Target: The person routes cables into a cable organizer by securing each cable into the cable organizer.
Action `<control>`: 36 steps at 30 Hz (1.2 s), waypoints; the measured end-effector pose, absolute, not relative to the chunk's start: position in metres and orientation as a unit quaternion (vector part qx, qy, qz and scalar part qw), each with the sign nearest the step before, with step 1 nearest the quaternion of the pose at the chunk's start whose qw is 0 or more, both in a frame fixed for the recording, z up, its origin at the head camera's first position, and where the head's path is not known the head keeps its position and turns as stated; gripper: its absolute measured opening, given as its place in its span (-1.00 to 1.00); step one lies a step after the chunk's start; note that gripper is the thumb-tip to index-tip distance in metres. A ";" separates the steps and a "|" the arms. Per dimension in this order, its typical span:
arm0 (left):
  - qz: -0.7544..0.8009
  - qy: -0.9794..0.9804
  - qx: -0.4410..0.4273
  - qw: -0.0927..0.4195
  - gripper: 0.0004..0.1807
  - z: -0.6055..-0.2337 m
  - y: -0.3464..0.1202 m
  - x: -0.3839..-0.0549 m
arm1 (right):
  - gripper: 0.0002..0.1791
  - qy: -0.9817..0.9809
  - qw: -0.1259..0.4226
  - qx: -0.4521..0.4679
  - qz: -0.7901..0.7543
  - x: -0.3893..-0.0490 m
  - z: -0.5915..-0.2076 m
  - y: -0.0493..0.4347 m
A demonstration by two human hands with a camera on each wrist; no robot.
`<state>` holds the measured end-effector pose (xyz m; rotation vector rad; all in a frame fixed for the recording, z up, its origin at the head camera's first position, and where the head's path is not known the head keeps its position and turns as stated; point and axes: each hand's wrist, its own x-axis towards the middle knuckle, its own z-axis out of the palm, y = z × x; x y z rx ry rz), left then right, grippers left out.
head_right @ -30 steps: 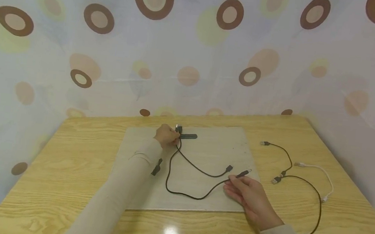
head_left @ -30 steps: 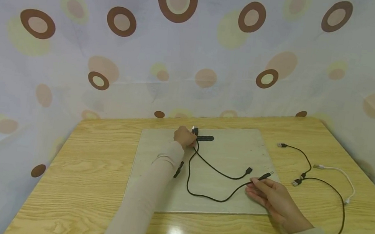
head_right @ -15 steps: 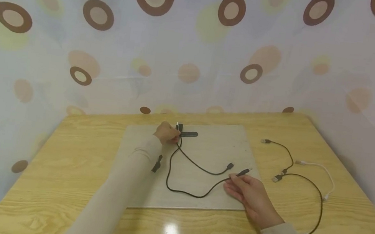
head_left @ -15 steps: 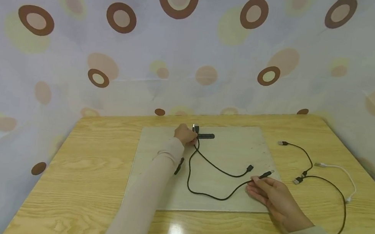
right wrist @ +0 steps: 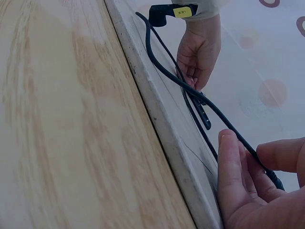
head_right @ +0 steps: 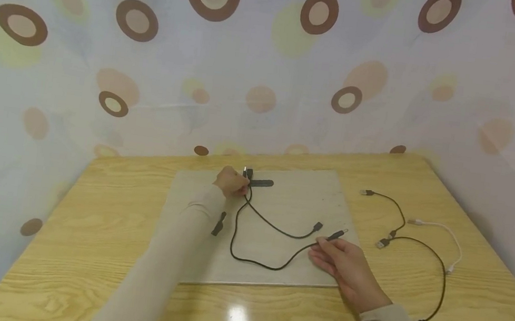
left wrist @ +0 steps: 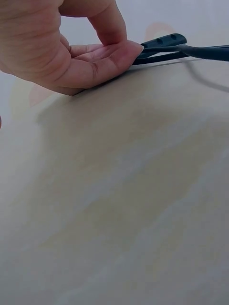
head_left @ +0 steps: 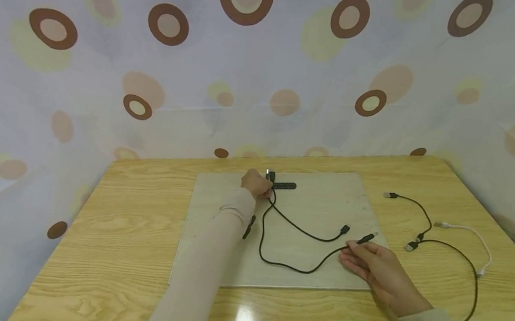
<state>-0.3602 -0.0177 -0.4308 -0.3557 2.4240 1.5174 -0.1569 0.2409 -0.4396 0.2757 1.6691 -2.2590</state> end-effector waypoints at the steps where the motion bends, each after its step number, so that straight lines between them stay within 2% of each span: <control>1: 0.521 0.835 -0.123 0.127 -0.77 -0.431 -0.017 -0.360 | -0.77 0.585 0.159 0.097 -0.790 -0.157 -0.439 0.241; 7: 0.508 0.845 -0.125 0.112 -0.55 -0.432 -0.012 -0.359 | -0.77 0.585 0.157 0.099 -0.790 -0.157 -0.442 0.242; 13: 0.538 0.823 -0.137 0.123 -0.39 -0.437 -0.012 -0.362 | -0.77 0.585 0.156 0.099 -0.790 -0.156 -0.446 0.243; 23: 0.544 0.814 -0.148 0.138 -0.36 -0.438 -0.012 -0.365 | -0.75 0.588 0.154 0.092 -0.789 -0.156 -0.446 0.245; 32: 0.525 0.831 -0.136 0.128 -0.44 -0.434 -0.012 -0.363 | -0.73 0.583 0.155 0.088 -0.793 -0.156 -0.446 0.245; 36: 0.528 0.830 -0.130 0.123 -0.41 -0.433 -0.011 -0.362 | -0.70 0.591 0.151 0.088 -0.788 -0.157 -0.446 0.245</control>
